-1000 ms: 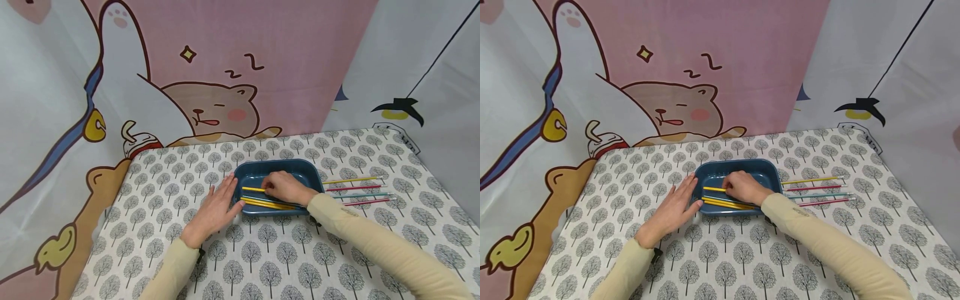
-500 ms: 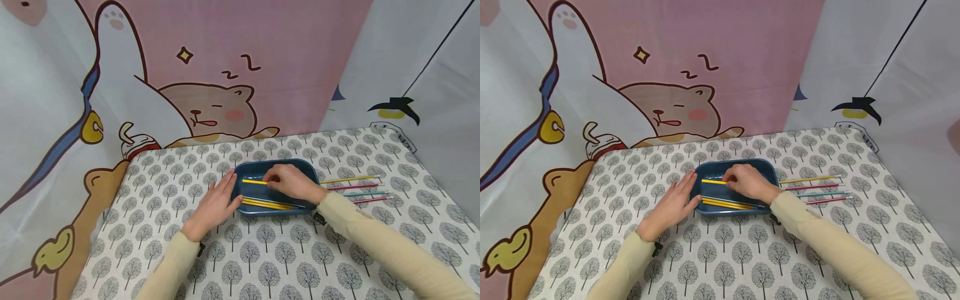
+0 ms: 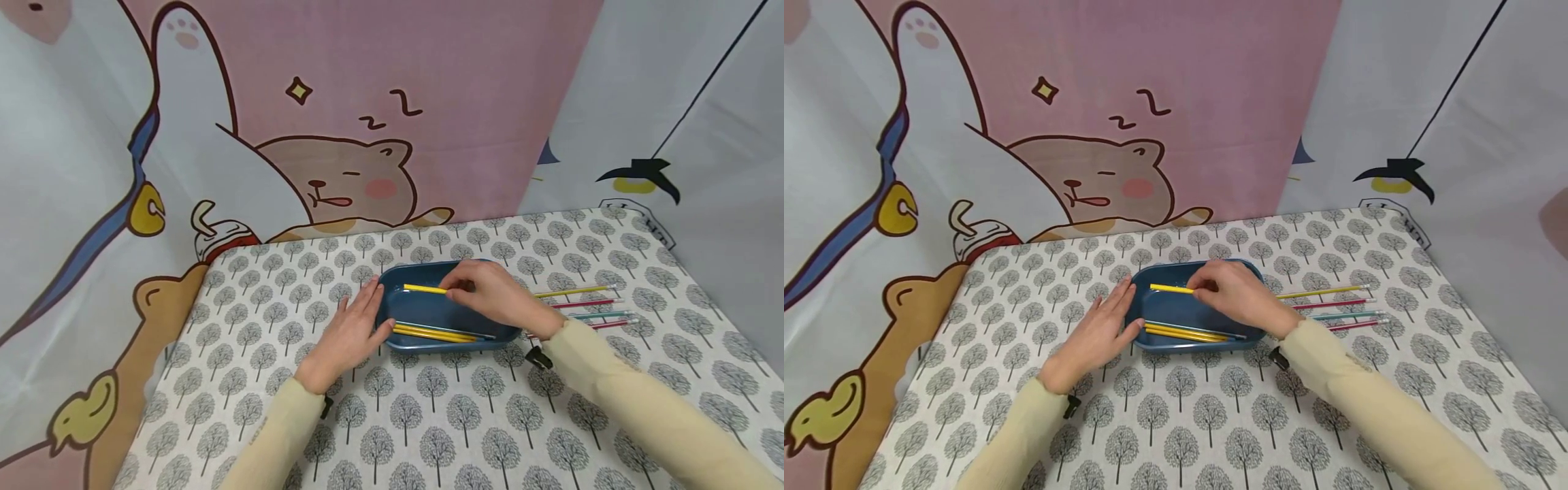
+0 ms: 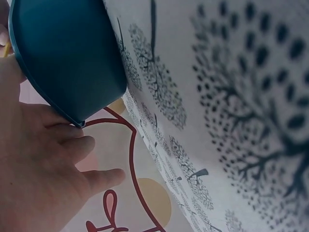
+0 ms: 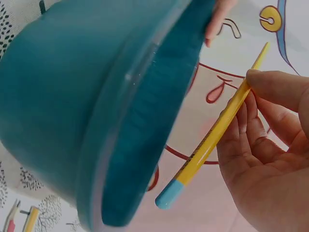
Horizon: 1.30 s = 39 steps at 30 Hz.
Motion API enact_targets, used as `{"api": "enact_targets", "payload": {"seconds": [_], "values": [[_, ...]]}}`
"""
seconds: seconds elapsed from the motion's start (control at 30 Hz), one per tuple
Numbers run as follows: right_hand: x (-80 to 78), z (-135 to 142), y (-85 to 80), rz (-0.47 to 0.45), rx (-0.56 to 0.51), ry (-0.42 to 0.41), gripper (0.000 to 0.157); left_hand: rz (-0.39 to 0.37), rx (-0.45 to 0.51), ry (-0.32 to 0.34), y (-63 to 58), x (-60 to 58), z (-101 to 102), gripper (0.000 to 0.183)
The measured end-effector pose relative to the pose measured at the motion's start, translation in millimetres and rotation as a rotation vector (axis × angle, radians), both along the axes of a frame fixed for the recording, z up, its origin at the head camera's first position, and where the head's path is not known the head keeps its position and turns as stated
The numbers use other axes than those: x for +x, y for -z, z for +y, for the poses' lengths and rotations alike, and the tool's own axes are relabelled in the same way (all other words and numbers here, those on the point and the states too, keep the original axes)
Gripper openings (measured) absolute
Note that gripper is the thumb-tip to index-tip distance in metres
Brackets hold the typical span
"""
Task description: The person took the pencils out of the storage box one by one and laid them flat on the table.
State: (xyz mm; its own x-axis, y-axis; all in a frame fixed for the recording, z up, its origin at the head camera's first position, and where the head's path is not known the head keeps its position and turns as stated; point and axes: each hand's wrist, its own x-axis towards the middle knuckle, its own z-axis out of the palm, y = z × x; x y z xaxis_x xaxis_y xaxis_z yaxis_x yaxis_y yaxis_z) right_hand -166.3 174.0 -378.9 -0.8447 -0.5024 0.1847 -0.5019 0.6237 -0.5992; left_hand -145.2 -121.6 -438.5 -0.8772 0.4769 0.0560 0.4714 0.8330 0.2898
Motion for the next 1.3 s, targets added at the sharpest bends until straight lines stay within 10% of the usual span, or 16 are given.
{"api": "enact_targets", "payload": {"seconds": [1.3], "values": [[53.8, 78, -28.6, 0.193, -0.015, 0.104, 0.023, -0.026, -0.014, -0.025, -2.0, 1.8, -3, 0.075]]}}
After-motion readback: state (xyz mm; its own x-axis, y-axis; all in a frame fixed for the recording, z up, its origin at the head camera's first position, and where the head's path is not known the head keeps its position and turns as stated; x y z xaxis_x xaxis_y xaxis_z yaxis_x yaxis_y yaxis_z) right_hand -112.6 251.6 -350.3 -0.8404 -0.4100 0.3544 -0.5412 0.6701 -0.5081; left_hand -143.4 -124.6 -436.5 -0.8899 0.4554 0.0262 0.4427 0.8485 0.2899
